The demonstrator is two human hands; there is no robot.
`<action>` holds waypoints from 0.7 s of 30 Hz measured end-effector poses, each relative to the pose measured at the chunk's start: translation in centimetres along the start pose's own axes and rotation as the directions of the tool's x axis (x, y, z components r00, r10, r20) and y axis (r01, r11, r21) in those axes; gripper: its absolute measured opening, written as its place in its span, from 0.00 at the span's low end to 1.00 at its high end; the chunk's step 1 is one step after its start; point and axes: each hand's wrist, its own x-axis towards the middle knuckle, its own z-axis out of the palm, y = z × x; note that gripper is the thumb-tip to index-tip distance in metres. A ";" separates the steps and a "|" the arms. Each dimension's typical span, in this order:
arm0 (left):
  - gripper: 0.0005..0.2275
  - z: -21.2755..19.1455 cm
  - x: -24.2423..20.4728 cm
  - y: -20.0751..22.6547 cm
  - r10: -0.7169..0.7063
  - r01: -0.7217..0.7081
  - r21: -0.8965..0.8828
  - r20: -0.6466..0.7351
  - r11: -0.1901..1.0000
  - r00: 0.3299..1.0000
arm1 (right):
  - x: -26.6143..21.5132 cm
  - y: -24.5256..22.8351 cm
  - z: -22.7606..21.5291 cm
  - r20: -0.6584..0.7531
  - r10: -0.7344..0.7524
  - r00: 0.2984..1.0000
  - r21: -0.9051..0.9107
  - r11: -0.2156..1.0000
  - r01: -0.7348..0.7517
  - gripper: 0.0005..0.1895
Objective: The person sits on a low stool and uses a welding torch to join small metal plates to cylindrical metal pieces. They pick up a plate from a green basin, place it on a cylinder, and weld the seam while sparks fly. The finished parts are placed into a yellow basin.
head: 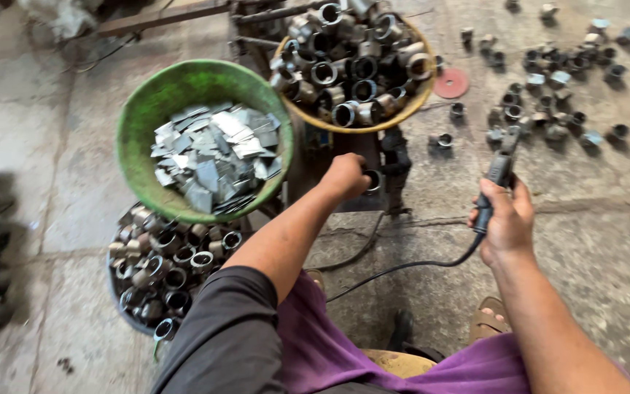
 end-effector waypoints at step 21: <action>0.12 -15.7 -3.1 -8.3 -0.052 0.233 0.520 -0.339 0.822 0.939 | -0.6 0.3 -0.5 0.028 -0.008 1.000 -0.007 1.000 0.008 0.23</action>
